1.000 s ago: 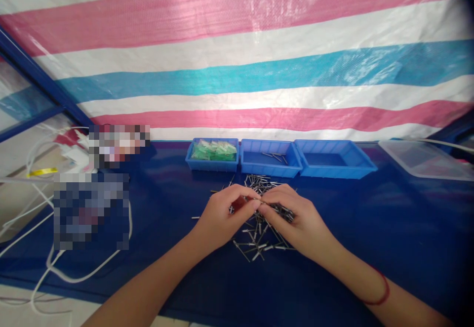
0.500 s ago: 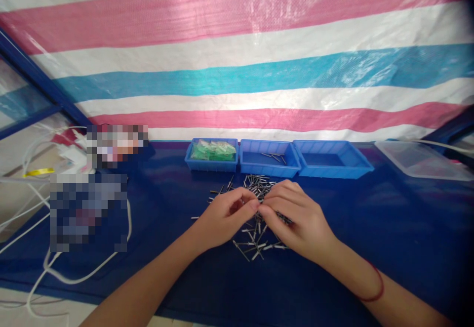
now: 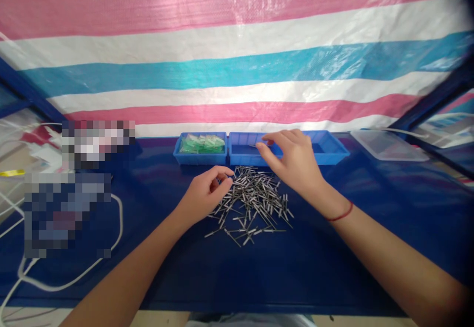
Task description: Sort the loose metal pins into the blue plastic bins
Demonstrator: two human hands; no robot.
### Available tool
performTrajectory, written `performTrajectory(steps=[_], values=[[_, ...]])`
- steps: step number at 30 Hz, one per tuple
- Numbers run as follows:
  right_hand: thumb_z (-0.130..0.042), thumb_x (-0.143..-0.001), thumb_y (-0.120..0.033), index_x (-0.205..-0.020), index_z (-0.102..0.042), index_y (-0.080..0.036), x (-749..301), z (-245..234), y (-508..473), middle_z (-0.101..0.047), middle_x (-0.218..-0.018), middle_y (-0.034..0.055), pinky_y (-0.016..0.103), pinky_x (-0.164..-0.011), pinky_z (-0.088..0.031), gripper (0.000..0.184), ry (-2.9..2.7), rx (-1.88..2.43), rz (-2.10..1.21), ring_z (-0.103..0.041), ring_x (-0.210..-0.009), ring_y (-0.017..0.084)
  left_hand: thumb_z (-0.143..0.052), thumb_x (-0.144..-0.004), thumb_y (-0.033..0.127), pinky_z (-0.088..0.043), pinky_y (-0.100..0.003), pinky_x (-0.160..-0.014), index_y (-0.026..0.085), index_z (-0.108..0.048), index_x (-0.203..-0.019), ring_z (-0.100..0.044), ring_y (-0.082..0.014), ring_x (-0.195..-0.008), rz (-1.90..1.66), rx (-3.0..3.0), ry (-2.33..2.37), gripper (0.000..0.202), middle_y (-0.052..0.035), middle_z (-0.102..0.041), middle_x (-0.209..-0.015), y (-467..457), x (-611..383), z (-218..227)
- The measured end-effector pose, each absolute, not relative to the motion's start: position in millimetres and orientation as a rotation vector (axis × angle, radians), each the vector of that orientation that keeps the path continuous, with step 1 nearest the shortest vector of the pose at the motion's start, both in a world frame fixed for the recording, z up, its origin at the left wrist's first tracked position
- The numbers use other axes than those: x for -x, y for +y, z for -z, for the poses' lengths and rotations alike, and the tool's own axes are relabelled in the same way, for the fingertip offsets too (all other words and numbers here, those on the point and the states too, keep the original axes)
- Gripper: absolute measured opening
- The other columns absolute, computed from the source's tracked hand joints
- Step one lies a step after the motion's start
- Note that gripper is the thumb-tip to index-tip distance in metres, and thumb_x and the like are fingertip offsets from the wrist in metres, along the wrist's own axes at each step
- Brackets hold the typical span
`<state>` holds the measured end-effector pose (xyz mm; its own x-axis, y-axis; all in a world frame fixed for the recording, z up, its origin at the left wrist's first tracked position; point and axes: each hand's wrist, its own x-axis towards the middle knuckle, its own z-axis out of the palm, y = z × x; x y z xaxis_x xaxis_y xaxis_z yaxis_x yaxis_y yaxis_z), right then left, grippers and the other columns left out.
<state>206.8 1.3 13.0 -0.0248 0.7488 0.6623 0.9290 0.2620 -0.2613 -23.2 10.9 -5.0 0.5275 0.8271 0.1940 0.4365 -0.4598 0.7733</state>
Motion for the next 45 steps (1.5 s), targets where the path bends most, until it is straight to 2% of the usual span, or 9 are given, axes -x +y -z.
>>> performTrajectory(steps=[3,6,9,16,27,32,36,40,45], values=[[-0.051,-0.089,-0.034,-0.091,-0.067,-0.019,-204,-4,-20,-0.069,-0.084,0.0061,0.038,-0.078,-0.04,0.022,-1.812,1.481,0.234,-0.058,-0.085,0.024,-0.049,-0.089,0.025,-0.039,-0.021,-0.058,0.018,-0.063,-0.1,-0.048,-0.0085,-0.058,-0.7,-2.316,0.97,0.02,0.0008,-0.061,-0.078,10,23,3],[-0.053,-0.087,-0.028,-0.089,-0.067,-0.018,-204,6,-29,-0.07,-0.083,0.0054,0.036,-0.077,-0.043,0.017,-1.798,1.425,0.141,-0.06,-0.081,0.022,-0.05,-0.088,0.022,-0.043,-0.022,-0.066,0.019,-0.065,-0.097,-0.055,-0.0102,-0.067,-0.654,-2.47,0.893,0.018,-0.0018,-0.064,-0.089,10,22,6],[-0.054,-0.086,-0.023,-0.088,-0.066,-0.018,-204,14,-30,-0.071,-0.086,0.0051,0.034,-0.077,-0.046,0.013,-1.776,1.395,0.042,-0.061,-0.079,0.02,-0.051,-0.089,0.024,-0.046,-0.023,-0.071,0.02,-0.066,-0.099,-0.059,-0.0116,-0.073,-0.625,-2.526,0.94,0.019,-0.0031,-0.065,-0.098,13,22,11],[-0.056,-0.085,-0.021,-0.091,-0.066,-0.018,-201,18,-32,-0.07,-0.088,0.0045,0.034,-0.079,-0.047,0.012,-1.774,1.401,-0.098,-0.06,-0.084,0.02,-0.05,-0.093,0.03,-0.046,-0.023,-0.078,0.021,-0.069,-0.099,-0.062,-0.014,-0.084,-0.507,-2.558,0.951,0.022,-0.0024,-0.065,-0.098,25,23,19],[-0.054,-0.086,-0.019,-0.092,-0.065,-0.019,-196,11,-40,-0.069,-0.089,0.0053,0.036,-0.079,-0.046,0.012,-1.82,1.418,-0.144,-0.059,-0.086,0.021,-0.044,-0.094,0.036,-0.043,-0.024,-0.066,0.018,-0.067,-0.09,-0.06,-0.0138,-0.073,-0.335,-2.614,1.043,0.029,-0.0031,-0.064,-0.088,28,16,11],[-0.054,-0.087,-0.019,-0.091,-0.064,-0.018,-195,10,-42,-0.069,-0.089,0.0055,0.036,-0.079,-0.047,0.011,-1.856,1.389,-0.141,-0.06,-0.086,0.02,-0.047,-0.092,0.028,-0.044,-0.023,-0.072,0.02,-0.068,-0.095,-0.062,-0.014,-0.079,-0.317,-2.598,1.026,0.023,-0.0022,-0.066,-0.093,26,17,10],[-0.055,-0.087,-0.02,-0.09,-0.065,-0.019,-194,15,-43,-0.07,-0.089,0.0054,0.037,-0.079,-0.047,0.011,-1.886,1.376,-0.15,-0.06,-0.086,0.021,-0.053,-0.086,0.025,-0.045,-0.024,-0.07,0.022,-0.069,-0.099,-0.062,-0.0137,-0.075,-0.303,-2.592,1.055,0.021,-0.0017,-0.066,-0.098,21,17,10],[-0.054,-0.087,-0.021,-0.089,-0.065,-0.019,-193,19,-42,-0.069,-0.089,0.0052,0.037,-0.079,-0.047,0.011,-1.904,1.39,-0.169,-0.06,-0.087,0.021,-0.054,-0.086,0.03,-0.045,-0.027,-0.074,0.021,-0.068,-0.094,-0.062,-0.0159,-0.08,-0.233,-2.614,1.1,0.017,-0.0014,-0.065,-0.092,19,15,7],[-0.053,-0.088,-0.024,-0.089,-0.065,-0.02,-195,23,-39,-0.069,-0.089,0.0051,0.037,-0.08,-0.048,0.012,-1.911,1.417,-0.195,-0.061,-0.088,0.021,-0.048,-0.092,0.039,-0.043,-0.03,-0.074,0.024,-0.065,-0.101,-0.062,-0.0176,-0.084,-0.133,-2.671,1.146,0.024,-0.0021,-0.063,-0.097,18,13,1]])
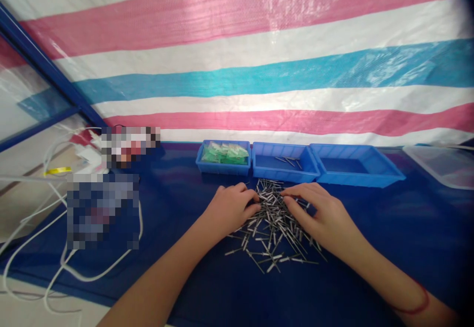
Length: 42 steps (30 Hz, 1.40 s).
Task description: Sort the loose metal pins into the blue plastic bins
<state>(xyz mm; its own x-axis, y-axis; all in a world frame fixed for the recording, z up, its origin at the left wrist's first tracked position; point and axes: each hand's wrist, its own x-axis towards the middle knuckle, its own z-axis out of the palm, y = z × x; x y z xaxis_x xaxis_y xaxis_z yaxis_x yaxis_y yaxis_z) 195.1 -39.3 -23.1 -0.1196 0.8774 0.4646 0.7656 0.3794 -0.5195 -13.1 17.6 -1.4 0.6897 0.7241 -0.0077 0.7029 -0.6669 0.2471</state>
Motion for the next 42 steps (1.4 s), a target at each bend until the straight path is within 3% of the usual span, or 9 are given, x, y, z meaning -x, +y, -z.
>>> performTrajectory(steps=[10,17,23,29,33,37,42], values=[[-0.054,-0.087,-0.026,-0.087,-0.066,-0.021,-195,28,-40,-0.07,-0.089,0.0061,0.038,-0.078,-0.05,0.013,-1.919,1.43,-0.209,-0.063,-0.087,0.023,-0.041,-0.097,0.029,-0.039,-0.031,-0.072,0.017,-0.061,-0.095,-0.06,-0.0187,-0.086,-0.097,-2.853,1.153,0.024,-0.0056,-0.061,-0.098,16,13,13],[-0.054,-0.088,-0.027,-0.088,-0.066,-0.022,-195,28,-41,-0.07,-0.09,0.0055,0.037,-0.078,-0.05,0.013,-1.929,1.434,-0.234,-0.063,-0.087,0.022,-0.052,-0.092,0.028,-0.038,-0.03,-0.068,0.018,-0.061,-0.095,-0.064,-0.0183,-0.08,-0.152,-2.754,1.175,0.014,-0.0021,-0.067,-0.089,15,10,5],[-0.054,-0.088,-0.027,-0.089,-0.066,-0.022,-196,33,-40,-0.069,-0.091,0.0057,0.038,-0.079,-0.05,0.014,-1.951,1.448,-0.249,-0.063,-0.088,0.022,-0.05,-0.092,0.033,-0.037,-0.03,-0.065,0.019,-0.068,-0.087,-0.064,-0.0185,-0.08,-0.086,-2.759,1.165,0.023,-0.0038,-0.067,-0.09,15,16,-1],[-0.054,-0.087,-0.027,-0.088,-0.067,-0.022,-197,36,-39,-0.069,-0.091,0.0057,0.038,-0.079,-0.051,0.013,-1.965,1.464,-0.258,-0.063,-0.088,0.023,-0.049,-0.092,0.027,-0.036,-0.033,-0.066,0.016,-0.066,-0.084,-0.062,-0.0219,-0.081,-0.049,-2.852,1.229,0.022,-0.0059,-0.066,-0.089,7,13,-1],[-0.054,-0.088,-0.027,-0.088,-0.067,-0.023,-198,35,-38,-0.07,-0.091,0.0055,0.038,-0.079,-0.051,0.014,-1.964,1.456,-0.245,-0.064,-0.087,0.023,-0.048,-0.092,0.021,-0.035,-0.037,-0.068,0.015,-0.061,-0.085,-0.06,-0.025,-0.084,-0.155,-2.946,1.286,0.016,-0.008,-0.064,-0.089,3,11,6],[-0.054,-0.087,-0.03,-0.087,-0.068,-0.023,-196,32,-39,-0.07,-0.09,0.006,0.038,-0.078,-0.052,0.015,-1.912,1.45,-0.238,-0.065,-0.086,0.023,-0.041,-0.095,0.019,-0.035,-0.037,-0.071,0.015,-0.058,-0.085,-0.06,-0.022,-0.078,-0.282,-2.911,1.331,0.02,-0.0073,-0.064,-0.081,4,15,3],[-0.056,-0.086,-0.039,-0.095,-0.069,-0.022,-178,20,-40,-0.072,-0.093,0.0058,0.033,-0.068,-0.054,0.023,-1.7,1.474,-0.436,-0.066,-0.079,0.021,-0.047,-0.094,0.026,-0.041,-0.028,-0.072,0.018,-0.06,-0.088,-0.062,-0.0142,-0.076,-0.668,-2.406,1.161,0.016,-0.0006,-0.068,-0.084,2,19,-10]])
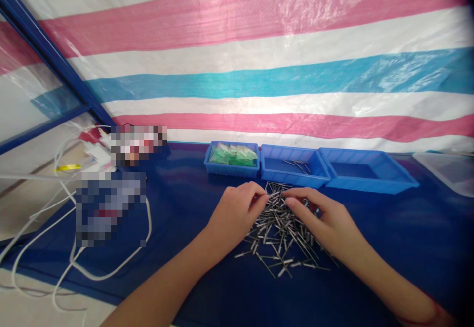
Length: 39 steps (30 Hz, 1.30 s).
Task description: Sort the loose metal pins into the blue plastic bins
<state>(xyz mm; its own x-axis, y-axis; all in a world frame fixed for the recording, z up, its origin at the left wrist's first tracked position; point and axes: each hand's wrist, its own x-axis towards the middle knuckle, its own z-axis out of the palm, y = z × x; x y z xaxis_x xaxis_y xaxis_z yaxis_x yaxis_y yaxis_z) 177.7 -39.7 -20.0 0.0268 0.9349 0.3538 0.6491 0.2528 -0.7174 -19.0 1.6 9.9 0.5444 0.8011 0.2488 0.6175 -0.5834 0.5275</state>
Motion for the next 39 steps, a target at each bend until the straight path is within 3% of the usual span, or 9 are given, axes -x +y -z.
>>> performTrajectory(steps=[8,16,19,24,28,33,36,39], values=[[-0.059,-0.085,-0.039,-0.084,-0.067,-0.018,-149,5,-31,-0.071,-0.08,0.0047,0.028,-0.061,-0.052,0.022,-1.473,1.285,-0.707,-0.064,-0.072,0.018,-0.059,-0.085,0.028,-0.047,-0.023,-0.069,0.018,-0.061,-0.081,-0.06,-0.012,-0.07,-1.007,-1.924,1.117,0.011,0.0012,-0.068,-0.079,-12,11,-3],[-0.056,-0.087,-0.027,-0.088,-0.067,-0.021,-148,7,-38,-0.069,-0.084,0.0051,0.029,-0.061,-0.05,0.013,-1.622,1.255,-0.485,-0.063,-0.075,0.019,-0.056,-0.088,0.037,-0.046,-0.022,-0.066,0.019,-0.066,-0.094,-0.061,-0.0122,-0.072,-0.865,-1.957,1.05,0.022,0.0,-0.07,-0.087,-6,11,3],[-0.055,-0.087,-0.021,-0.091,-0.068,-0.022,-153,4,-41,-0.067,-0.08,0.0042,0.029,-0.06,-0.048,0.014,-1.715,1.2,-0.411,-0.06,-0.069,0.016,-0.056,-0.088,0.039,-0.045,-0.022,-0.066,0.019,-0.067,-0.092,-0.059,-0.012,-0.07,-0.84,-2.004,1.028,0.024,-0.0004,-0.069,-0.084,-6,11,5],[-0.055,-0.086,-0.016,-0.094,-0.067,-0.022,-162,2,-41,-0.067,-0.089,0.0058,0.031,-0.072,-0.05,0.016,-1.857,1.113,-0.29,-0.062,-0.083,0.018,-0.061,-0.085,0.035,-0.045,-0.021,-0.066,0.018,-0.063,-0.085,-0.057,-0.0108,-0.069,-0.89,-2.037,1.036,0.018,0.0,-0.066,-0.081,-2,15,5],[-0.051,-0.089,-0.022,-0.086,-0.067,-0.02,-162,4,-37,-0.066,-0.085,0.0064,0.031,-0.072,-0.048,0.017,-1.906,1.17,-0.341,-0.061,-0.079,0.018,-0.057,-0.087,0.035,-0.045,-0.021,-0.066,0.017,-0.061,-0.088,-0.056,-0.0108,-0.07,-0.898,-2.039,1.031,0.018,-0.0002,-0.064,-0.081,0,17,0],[-0.05,-0.089,-0.037,-0.083,-0.068,-0.017,-168,7,-9,-0.063,-0.075,0.0043,0.028,-0.06,-0.044,0.028,-1.479,1.37,-0.554,-0.056,-0.066,0.015,-0.051,-0.089,0.036,-0.044,-0.021,-0.061,0.019,-0.053,-0.117,-0.054,-0.0093,-0.064,-0.965,-1.947,1.117,0.033,0.0003,-0.061,-0.084,6,19,-4],[-0.054,-0.084,-0.046,-0.086,-0.068,-0.015,-179,5,15,-0.053,-0.066,0.0008,0.024,-0.044,-0.032,0.035,-1.147,1.36,-0.696,-0.043,-0.05,0.01,-0.05,-0.09,0.036,-0.044,-0.021,-0.06,0.018,-0.054,-0.117,-0.053,-0.0092,-0.062,-0.946,-1.957,1.161,0.033,-0.0002,-0.061,-0.085,13,23,-1],[-0.058,-0.08,-0.052,-0.087,-0.067,-0.014,-185,0,26,-0.047,-0.065,-0.0011,0.022,-0.039,-0.024,0.04,-0.939,1.317,-0.825,-0.034,-0.045,0.006,-0.05,-0.09,0.033,-0.045,-0.023,-0.064,0.018,-0.06,-0.11,-0.055,-0.0107,-0.065,-0.858,-2.089,1.161,0.027,-0.0008,-0.063,-0.084,19,25,5]])
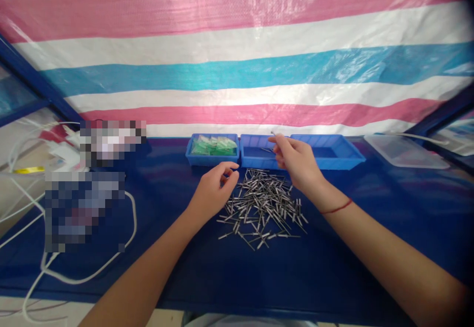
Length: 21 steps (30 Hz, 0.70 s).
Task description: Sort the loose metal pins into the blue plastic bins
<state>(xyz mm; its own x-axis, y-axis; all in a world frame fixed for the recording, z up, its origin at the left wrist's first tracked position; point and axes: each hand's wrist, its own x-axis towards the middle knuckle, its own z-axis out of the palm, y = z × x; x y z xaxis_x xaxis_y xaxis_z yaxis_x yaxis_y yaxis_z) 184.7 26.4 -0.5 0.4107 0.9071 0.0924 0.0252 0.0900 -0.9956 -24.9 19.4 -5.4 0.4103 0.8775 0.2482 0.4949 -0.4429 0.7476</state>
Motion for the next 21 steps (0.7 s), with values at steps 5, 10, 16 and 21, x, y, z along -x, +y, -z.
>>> performTrajectory(steps=[5,10,16,21], values=[[-0.058,-0.08,-0.045,-0.092,-0.066,-0.015,-182,2,7,-0.048,-0.066,-0.0021,0.021,-0.037,-0.02,0.032,-0.984,1.274,-0.918,-0.033,-0.043,0.005,-0.049,-0.09,0.026,-0.045,-0.026,-0.073,0.018,-0.066,-0.104,-0.059,-0.0139,-0.074,-0.674,-2.396,1.102,0.024,-0.004,-0.065,-0.091,24,19,12],[-0.058,-0.081,-0.036,-0.089,-0.066,-0.016,-181,13,-15,-0.053,-0.068,-0.0005,0.022,-0.041,-0.025,0.024,-1.21,1.348,-0.848,-0.038,-0.047,0.007,-0.045,-0.093,0.031,-0.046,-0.028,-0.079,0.021,-0.071,-0.102,-0.062,-0.0176,-0.086,-0.544,-2.605,1.112,0.029,-0.0055,-0.066,-0.097,29,4,13],[-0.054,-0.082,-0.034,-0.085,-0.068,-0.015,-173,10,-20,-0.062,-0.073,0.003,0.026,-0.053,-0.04,0.024,-1.406,1.37,-0.802,-0.052,-0.059,0.013,-0.049,-0.091,0.033,-0.046,-0.029,-0.077,0.024,-0.073,-0.098,-0.063,-0.0194,-0.086,-0.398,-2.651,1.26,0.027,-0.0052,-0.068,-0.095,33,1,17],[-0.052,-0.085,-0.031,-0.084,-0.069,-0.016,-172,12,-23,-0.066,-0.077,0.0041,0.028,-0.067,-0.046,0.022,-1.525,1.378,-0.732,-0.059,-0.072,0.017,-0.049,-0.09,0.03,-0.044,-0.03,-0.074,0.024,-0.07,-0.093,-0.062,-0.0206,-0.083,-0.375,-2.656,1.281,0.022,-0.0035,-0.067,-0.091,30,2,17]])
